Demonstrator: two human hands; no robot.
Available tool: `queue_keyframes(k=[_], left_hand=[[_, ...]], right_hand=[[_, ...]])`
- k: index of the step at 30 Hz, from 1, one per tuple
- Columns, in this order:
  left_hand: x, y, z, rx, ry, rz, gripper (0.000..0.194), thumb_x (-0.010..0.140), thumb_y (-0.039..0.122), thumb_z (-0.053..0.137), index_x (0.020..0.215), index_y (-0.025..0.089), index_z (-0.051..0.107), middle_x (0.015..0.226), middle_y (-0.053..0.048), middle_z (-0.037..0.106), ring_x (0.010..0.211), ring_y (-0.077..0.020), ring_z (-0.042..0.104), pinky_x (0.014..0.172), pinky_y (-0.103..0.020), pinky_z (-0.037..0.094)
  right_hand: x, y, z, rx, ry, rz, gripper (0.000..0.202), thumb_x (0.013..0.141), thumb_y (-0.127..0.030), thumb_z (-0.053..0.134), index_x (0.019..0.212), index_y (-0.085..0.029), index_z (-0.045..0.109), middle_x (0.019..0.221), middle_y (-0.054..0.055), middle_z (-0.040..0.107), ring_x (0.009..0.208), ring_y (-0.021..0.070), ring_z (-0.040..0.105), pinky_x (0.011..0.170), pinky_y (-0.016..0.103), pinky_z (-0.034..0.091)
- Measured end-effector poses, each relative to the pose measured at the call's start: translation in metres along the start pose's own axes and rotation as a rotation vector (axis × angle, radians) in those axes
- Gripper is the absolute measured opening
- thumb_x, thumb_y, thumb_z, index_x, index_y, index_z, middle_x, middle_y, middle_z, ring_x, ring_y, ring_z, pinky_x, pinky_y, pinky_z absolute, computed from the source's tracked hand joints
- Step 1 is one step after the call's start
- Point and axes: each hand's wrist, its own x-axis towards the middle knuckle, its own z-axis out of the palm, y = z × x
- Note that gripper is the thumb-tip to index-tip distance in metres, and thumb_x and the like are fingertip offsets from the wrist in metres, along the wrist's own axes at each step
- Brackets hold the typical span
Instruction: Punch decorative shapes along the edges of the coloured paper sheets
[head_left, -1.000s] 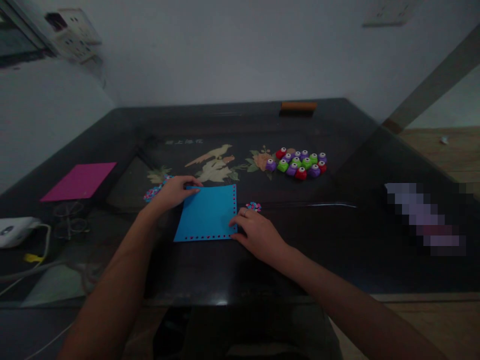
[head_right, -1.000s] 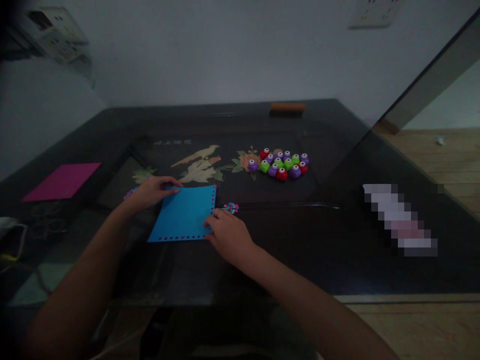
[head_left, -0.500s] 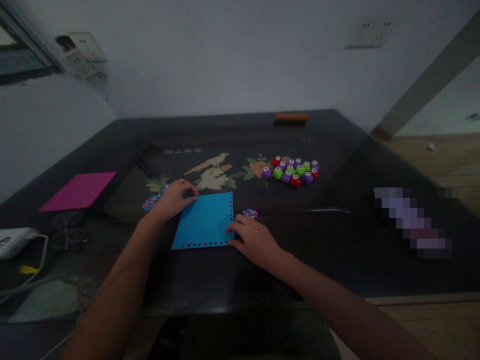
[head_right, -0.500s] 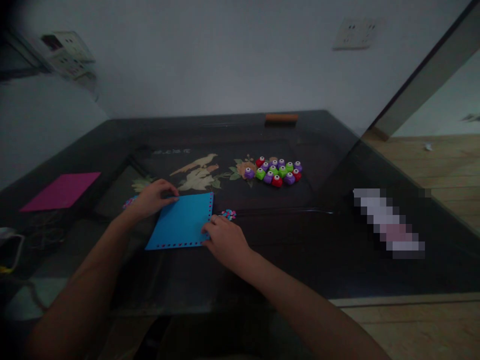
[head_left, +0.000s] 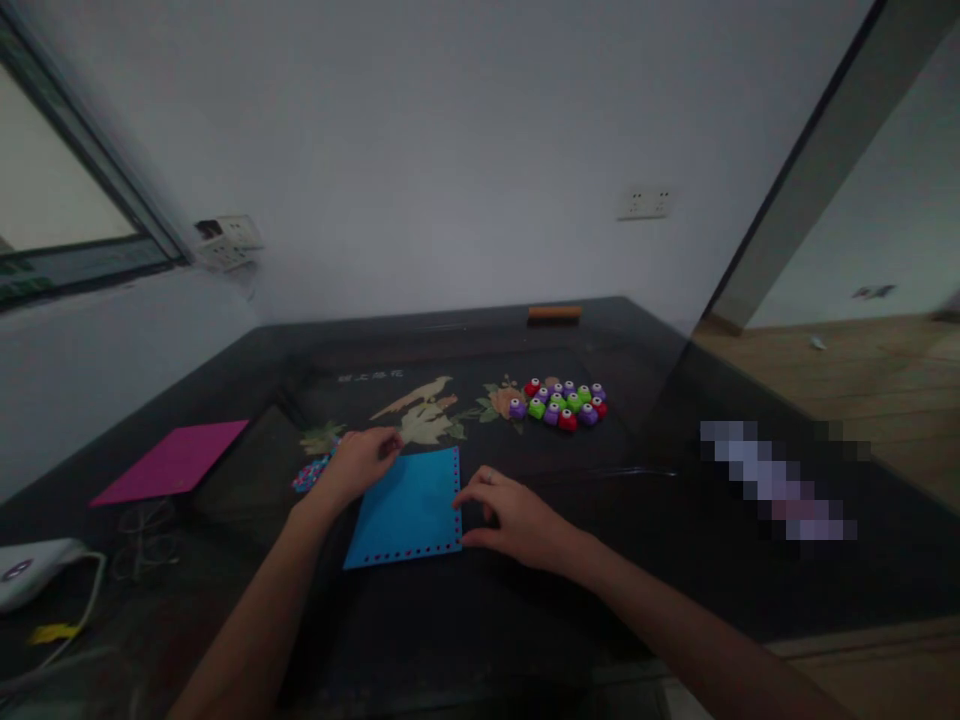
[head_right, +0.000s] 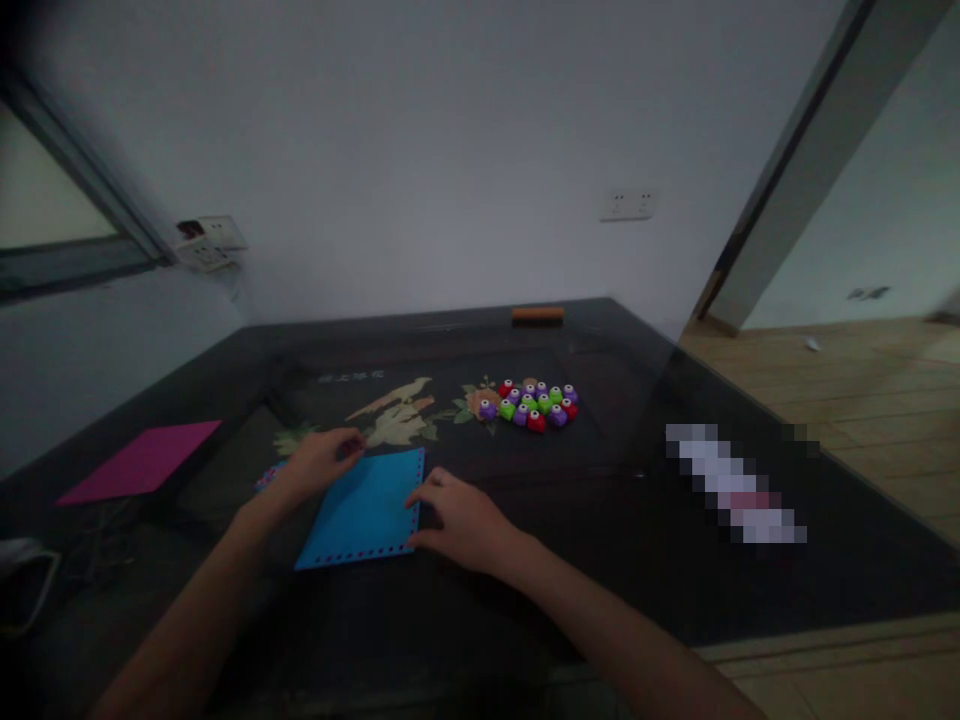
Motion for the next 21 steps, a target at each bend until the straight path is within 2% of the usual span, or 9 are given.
queue_keyframes(k=[3,5,8,9,11,15,18,21], left_hand=[[0.013,0.02,-0.012,-0.006,0.07,0.047,0.02,0.08,0.021,0.047,0.092,0.02,0.062,0.079,-0.003,0.068,0.074,-0.0183,0.063,0.07,-0.027,0.044],[0.026,0.04,-0.019,-0.054,0.114,0.106,0.025,0.082,0.023,0.047,0.104,0.02,0.058,0.078,-0.002,0.068,0.071,-0.0171,0.063,0.069,-0.027,0.044],[0.053,0.078,-0.018,-0.155,0.175,0.214,0.025,0.085,0.027,0.046,0.108,0.021,0.056,0.081,-0.001,0.068,0.07,-0.017,0.063,0.067,-0.027,0.045],[0.063,0.091,-0.014,-0.16,0.179,0.238,0.025,0.086,0.026,0.046,0.108,0.021,0.056,0.082,-0.001,0.068,0.071,-0.0167,0.062,0.067,-0.027,0.045],[0.086,0.117,0.001,-0.157,0.189,0.273,0.026,0.086,0.022,0.045,0.109,0.02,0.057,0.088,-0.003,0.068,0.078,-0.0161,0.062,0.071,-0.026,0.046],[0.129,0.157,0.043,-0.098,0.197,0.308,0.023,0.085,0.023,0.047,0.103,0.02,0.062,0.106,-0.007,0.065,0.101,-0.0195,0.057,0.088,-0.03,0.043],[0.151,0.175,0.072,-0.044,0.217,0.28,0.029,0.089,0.026,0.041,0.111,0.02,0.06,0.119,-0.009,0.06,0.115,-0.0233,0.049,0.099,-0.039,0.036],[0.165,0.185,0.093,-0.005,0.206,0.276,0.036,0.09,0.031,0.039,0.122,0.023,0.054,0.133,-0.008,0.051,0.126,-0.0243,0.038,0.106,-0.044,0.027]], right_hand=[[-0.005,0.021,-0.034,-0.026,0.155,0.016,0.023,0.078,-0.027,0.066,0.1,-0.019,0.063,0.1,0.004,0.055,0.074,0.0126,0.054,0.067,0.026,0.045],[-0.008,0.046,-0.058,-0.148,0.298,0.05,0.022,0.08,-0.029,0.063,0.101,-0.02,0.062,0.101,0.005,0.056,0.083,0.0161,0.055,0.074,0.03,0.045],[-0.012,0.092,-0.09,-0.42,0.466,0.091,0.032,0.078,-0.033,0.066,0.106,-0.019,0.06,0.11,0.009,0.056,0.104,0.0228,0.051,0.089,0.039,0.042],[-0.013,0.107,-0.099,-0.53,0.476,0.115,0.038,0.077,-0.035,0.066,0.11,-0.018,0.06,0.114,0.011,0.055,0.108,0.0246,0.049,0.092,0.041,0.04],[-0.015,0.134,-0.112,-0.654,0.447,0.148,0.048,0.077,-0.039,0.065,0.119,-0.019,0.056,0.121,0.013,0.052,0.115,0.028,0.044,0.096,0.045,0.037],[-0.013,0.171,-0.127,-0.69,0.403,0.168,0.077,0.061,-0.05,0.075,0.128,-0.021,0.051,0.135,0.016,0.044,0.129,0.0361,0.03,0.102,0.055,0.026],[-0.007,0.186,-0.131,-0.692,0.348,0.163,0.09,0.057,-0.061,0.073,0.134,-0.024,0.045,0.142,0.015,0.038,0.135,0.0374,0.021,0.104,0.058,0.021],[-0.003,0.196,-0.132,-0.683,0.302,0.159,0.094,0.059,-0.066,0.067,0.138,-0.025,0.039,0.144,0.014,0.036,0.136,0.0355,0.022,0.105,0.056,0.022]])
